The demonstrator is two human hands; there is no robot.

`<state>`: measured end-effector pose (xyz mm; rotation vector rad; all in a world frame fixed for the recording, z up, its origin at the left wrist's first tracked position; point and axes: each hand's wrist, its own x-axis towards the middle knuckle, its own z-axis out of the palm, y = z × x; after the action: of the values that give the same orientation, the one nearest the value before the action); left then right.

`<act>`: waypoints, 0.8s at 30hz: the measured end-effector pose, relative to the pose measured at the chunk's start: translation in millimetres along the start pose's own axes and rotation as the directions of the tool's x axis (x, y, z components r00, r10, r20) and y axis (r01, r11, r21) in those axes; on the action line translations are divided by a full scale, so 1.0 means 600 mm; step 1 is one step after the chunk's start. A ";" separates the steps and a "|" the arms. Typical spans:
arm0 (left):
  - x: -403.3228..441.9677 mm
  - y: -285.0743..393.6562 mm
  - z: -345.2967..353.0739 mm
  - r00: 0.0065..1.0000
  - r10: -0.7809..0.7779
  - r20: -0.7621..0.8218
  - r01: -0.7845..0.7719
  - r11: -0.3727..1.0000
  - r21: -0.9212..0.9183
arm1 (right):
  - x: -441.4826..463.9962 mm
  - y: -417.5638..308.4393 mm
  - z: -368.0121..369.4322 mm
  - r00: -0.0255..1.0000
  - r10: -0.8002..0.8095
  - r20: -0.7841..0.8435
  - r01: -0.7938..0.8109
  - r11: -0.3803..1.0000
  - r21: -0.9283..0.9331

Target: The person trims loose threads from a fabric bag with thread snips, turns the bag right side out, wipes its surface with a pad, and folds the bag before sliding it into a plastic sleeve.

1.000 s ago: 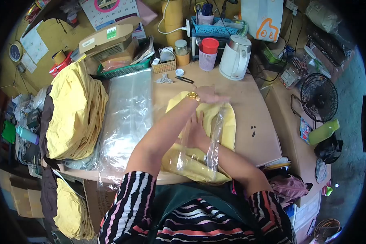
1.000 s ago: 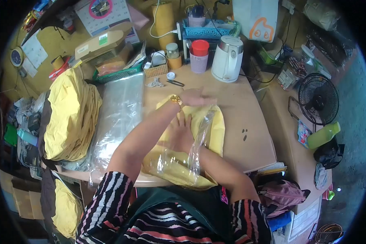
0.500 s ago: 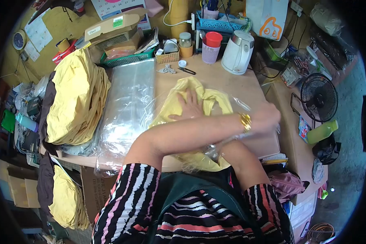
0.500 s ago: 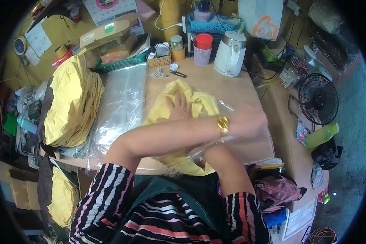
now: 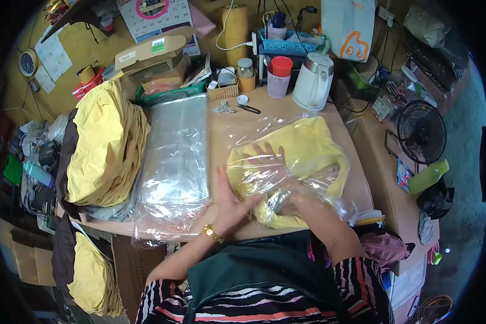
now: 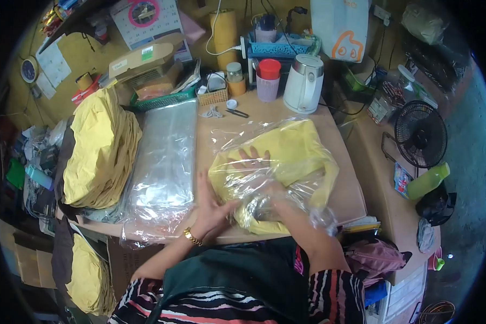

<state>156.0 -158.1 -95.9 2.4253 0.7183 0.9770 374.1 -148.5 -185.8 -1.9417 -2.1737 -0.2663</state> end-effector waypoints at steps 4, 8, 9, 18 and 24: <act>-0.043 -0.062 0.040 0.881 -0.472 0.034 0.386 0.677 -0.626 | 0.044 -0.029 -0.032 0.969 0.245 -0.034 -0.247 0.968 -0.045; -0.055 -0.059 0.033 0.806 -0.309 0.505 0.584 0.556 -0.591 | 0.114 -0.029 -0.031 0.886 0.460 -0.056 -0.463 0.883 -0.080; -0.047 -0.009 -0.009 0.694 -0.354 0.628 0.695 0.558 -0.454 | 0.126 -0.027 -0.037 0.861 0.508 -0.013 -0.509 0.861 -0.020; -0.012 -0.024 -0.044 0.420 -0.445 0.791 0.908 0.223 -0.356 | 0.108 -0.060 0.006 0.966 -0.199 0.165 0.125 0.918 0.376; -0.069 -0.072 -0.060 0.505 -0.416 0.756 0.585 -0.479 -0.655 | -0.018 -0.084 -0.011 0.955 -0.260 0.144 0.297 0.797 -0.526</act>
<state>91.4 -142.4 -116.9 0.3836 0.6222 0.4182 325.5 -166.4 -181.8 -1.8745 -2.6414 -0.9864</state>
